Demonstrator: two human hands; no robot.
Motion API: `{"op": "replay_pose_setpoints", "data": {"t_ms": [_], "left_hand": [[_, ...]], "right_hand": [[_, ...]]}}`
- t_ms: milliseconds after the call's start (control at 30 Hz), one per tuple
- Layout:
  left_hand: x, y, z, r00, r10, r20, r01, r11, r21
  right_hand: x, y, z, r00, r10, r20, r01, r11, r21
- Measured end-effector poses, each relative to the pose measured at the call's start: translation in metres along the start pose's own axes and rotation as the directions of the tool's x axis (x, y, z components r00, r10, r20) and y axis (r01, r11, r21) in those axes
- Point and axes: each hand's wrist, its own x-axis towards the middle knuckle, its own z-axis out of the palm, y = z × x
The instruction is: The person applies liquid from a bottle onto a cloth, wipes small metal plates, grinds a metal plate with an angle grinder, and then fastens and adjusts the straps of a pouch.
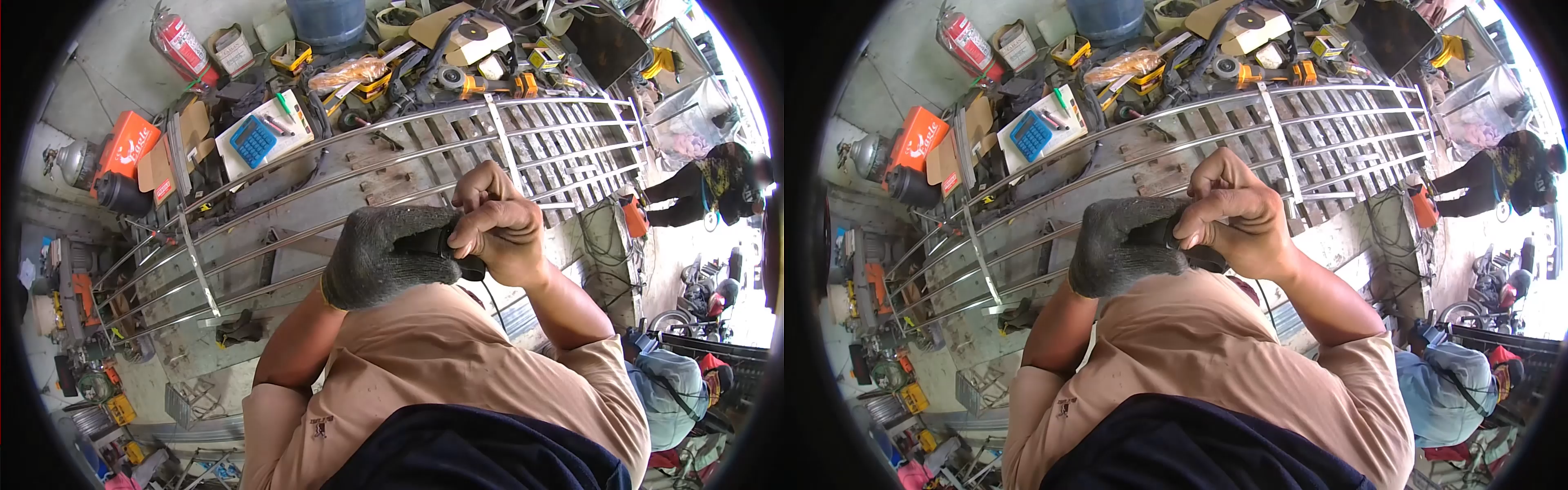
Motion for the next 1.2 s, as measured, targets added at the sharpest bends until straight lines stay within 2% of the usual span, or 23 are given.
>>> {"op": "replay_pose_setpoints", "data": {"t_ms": [133,167,233,267,367,400,467,533,633,667,767,800,900,1000,1067,1100,1167,1200], "left_hand": [[-0.001,-0.009,0.003,0.990,-0.135,0.044,0.142,0.949,-0.282],[-0.001,-0.009,0.004,0.982,-0.185,0.045,0.189,0.922,-0.337],[-0.001,-0.009,0.000,0.985,-0.168,0.036,0.172,0.972,-0.162],[-0.001,-0.010,-0.003,0.987,-0.160,0.033,0.162,0.984,-0.070],[-0.006,-0.021,-0.005,0.944,-0.327,0.041,0.328,0.944,-0.027],[-0.006,-0.020,-0.004,0.962,-0.271,0.030,0.271,0.963,0.009],[-0.005,-0.017,-0.001,0.988,-0.155,0.015,0.153,0.985,0.081],[-0.003,-0.017,0.005,0.997,-0.076,0.000,0.076,0.994,0.084],[0.002,-0.020,0.001,0.996,0.085,-0.034,-0.078,0.982,0.170],[0.003,-0.021,-0.002,0.989,0.144,-0.043,-0.132,0.968,0.212],[-0.003,-0.013,-0.001,0.994,-0.032,-0.105,0.047,0.988,0.146],[-0.004,-0.011,0.001,0.991,-0.019,-0.133,0.039,0.987,0.155],[-0.005,-0.003,0.006,0.982,-0.016,-0.191,0.054,0.980,0.193],[-0.007,0.002,0.006,0.981,-0.085,-0.175,0.122,0.969,0.214],[-0.009,-0.005,0.004,0.983,-0.126,-0.131,0.149,0.972,0.184],[-0.009,-0.005,0.004,0.985,-0.117,-0.126,0.139,0.972,0.187],[-0.008,-0.005,0.004,0.989,-0.098,-0.114,0.119,0.974,0.191],[-0.008,-0.008,0.004,0.994,-0.040,-0.105,0.064,0.971,0.229]], "right_hand": [[0.001,-0.002,-0.001,0.993,-0.118,0.014,0.119,0.977,-0.176],[0.003,-0.006,-0.001,0.992,-0.119,-0.037,0.110,0.974,-0.197],[0.006,-0.014,-0.002,0.983,-0.123,-0.136,0.089,0.968,-0.234],[0.007,-0.013,-0.009,0.975,-0.165,-0.150,0.135,0.972,-0.190],[0.016,-0.029,-0.022,0.960,-0.206,-0.189,0.200,0.978,-0.054],[0.022,-0.037,-0.018,0.955,-0.222,-0.195,0.221,0.975,-0.026],[0.016,-0.043,-0.024,0.997,-0.037,-0.069,0.048,0.984,0.174],[0.014,-0.040,-0.026,1.000,0.020,0.019,-0.023,0.983,0.183],[0.011,-0.051,-0.017,0.920,0.391,-0.031,-0.378,0.905,0.197],[0.008,-0.047,-0.024,0.897,0.438,0.060,-0.441,0.895,0.070],[0.013,-0.050,-0.020,0.934,0.320,0.157,-0.254,0.906,-0.340],[0.015,-0.049,-0.020,0.936,0.284,0.206,-0.194,0.908,-0.370],[0.010,-0.048,-0.005,0.920,0.392,-0.014,-0.384,0.891,-0.241],[0.014,-0.049,-0.010,0.846,0.531,-0.040,-0.532,0.840,-0.103],[0.019,-0.049,-0.012,0.803,0.595,-0.041,-0.592,0.786,-0.177],[0.021,-0.049,-0.012,0.779,0.626,-0.044,-0.619,0.756,-0.213],[0.021,-0.044,-0.012,0.752,0.657,-0.052,-0.655,0.737,-0.171],[0.022,-0.042,-0.013,0.739,0.671,-0.056,-0.671,0.726,-0.149]]}}
